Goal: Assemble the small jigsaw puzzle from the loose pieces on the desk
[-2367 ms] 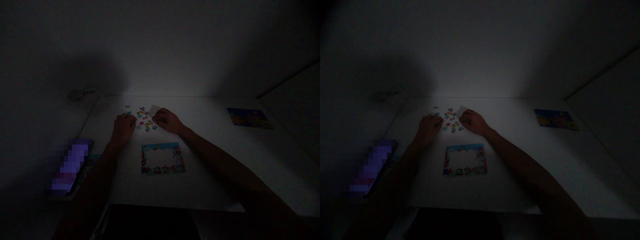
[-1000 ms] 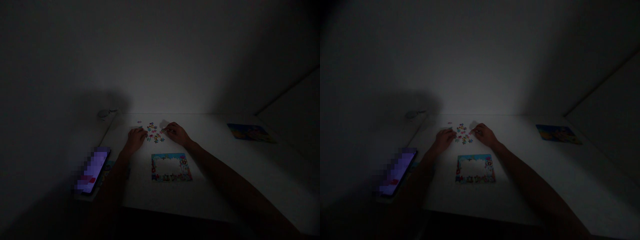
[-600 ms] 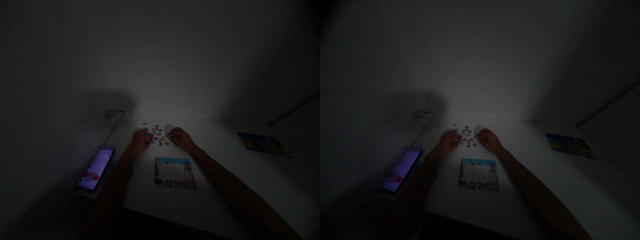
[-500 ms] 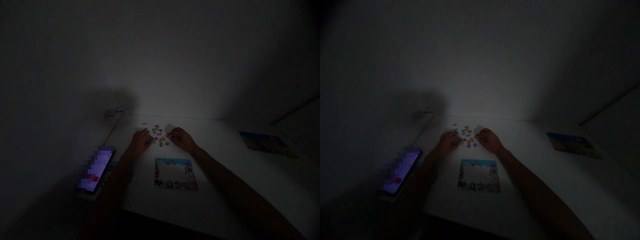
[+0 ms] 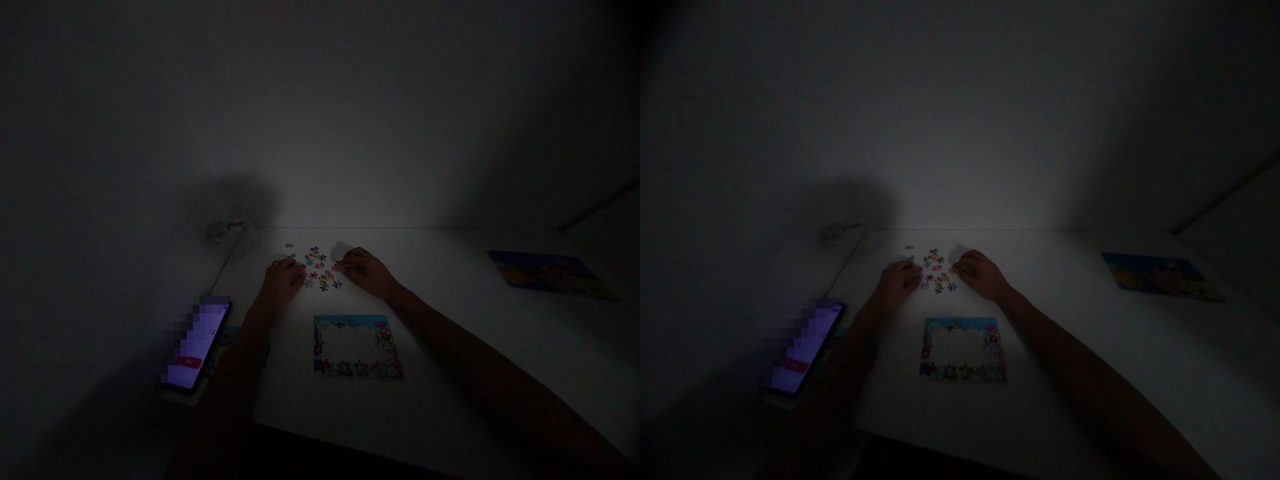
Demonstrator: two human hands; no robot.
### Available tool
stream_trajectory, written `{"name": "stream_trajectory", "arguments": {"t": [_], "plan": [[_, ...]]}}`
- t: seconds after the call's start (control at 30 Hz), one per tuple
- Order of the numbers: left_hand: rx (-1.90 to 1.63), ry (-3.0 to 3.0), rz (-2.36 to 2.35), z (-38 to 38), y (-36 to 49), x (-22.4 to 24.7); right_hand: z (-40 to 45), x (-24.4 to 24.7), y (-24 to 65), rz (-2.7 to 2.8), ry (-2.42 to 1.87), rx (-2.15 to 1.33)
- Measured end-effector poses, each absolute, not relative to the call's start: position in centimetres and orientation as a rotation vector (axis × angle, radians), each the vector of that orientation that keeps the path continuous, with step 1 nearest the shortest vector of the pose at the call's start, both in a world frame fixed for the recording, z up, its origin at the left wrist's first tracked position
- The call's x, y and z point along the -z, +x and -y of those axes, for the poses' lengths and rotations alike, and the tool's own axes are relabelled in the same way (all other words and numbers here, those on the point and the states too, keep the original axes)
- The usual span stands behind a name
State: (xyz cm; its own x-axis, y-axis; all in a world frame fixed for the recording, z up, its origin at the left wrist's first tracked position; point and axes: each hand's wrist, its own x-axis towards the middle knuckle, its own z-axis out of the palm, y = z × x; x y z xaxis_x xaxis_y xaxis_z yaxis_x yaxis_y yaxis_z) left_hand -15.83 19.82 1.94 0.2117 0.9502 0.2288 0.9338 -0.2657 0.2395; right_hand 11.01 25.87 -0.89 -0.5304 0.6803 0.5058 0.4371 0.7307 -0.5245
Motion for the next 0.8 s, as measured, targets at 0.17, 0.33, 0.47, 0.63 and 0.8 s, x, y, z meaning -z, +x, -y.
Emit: {"name": "stream_trajectory", "arguments": {"t": [0.17, 0.33, 0.47, 0.63, 0.8], "plan": [[-0.464, 2.365, -1.917, -19.7, -15.3, -2.4, -25.8, 0.6, 11.0, 2.197, -0.841, -0.442], [-0.431, 2.262, -1.965, -19.9, -15.2, -2.6, -25.7, 0.6, 11.0, 2.187, -0.862, -0.47], [-0.443, 2.202, -1.973, -20.0, -15.0, -2.5, -25.7, 0.7, 11.1, 2.176, -0.908, -0.472], [-0.513, 2.163, -1.902, -20.0, -15.1, -2.7, -25.7, 0.6, 11.1, 2.185, -0.881, -0.476], [-0.658, 2.099, -1.742, -19.7, -14.8, -3.2, -25.7, 0.6, 11.1, 2.154, -0.883, -0.478]]}}
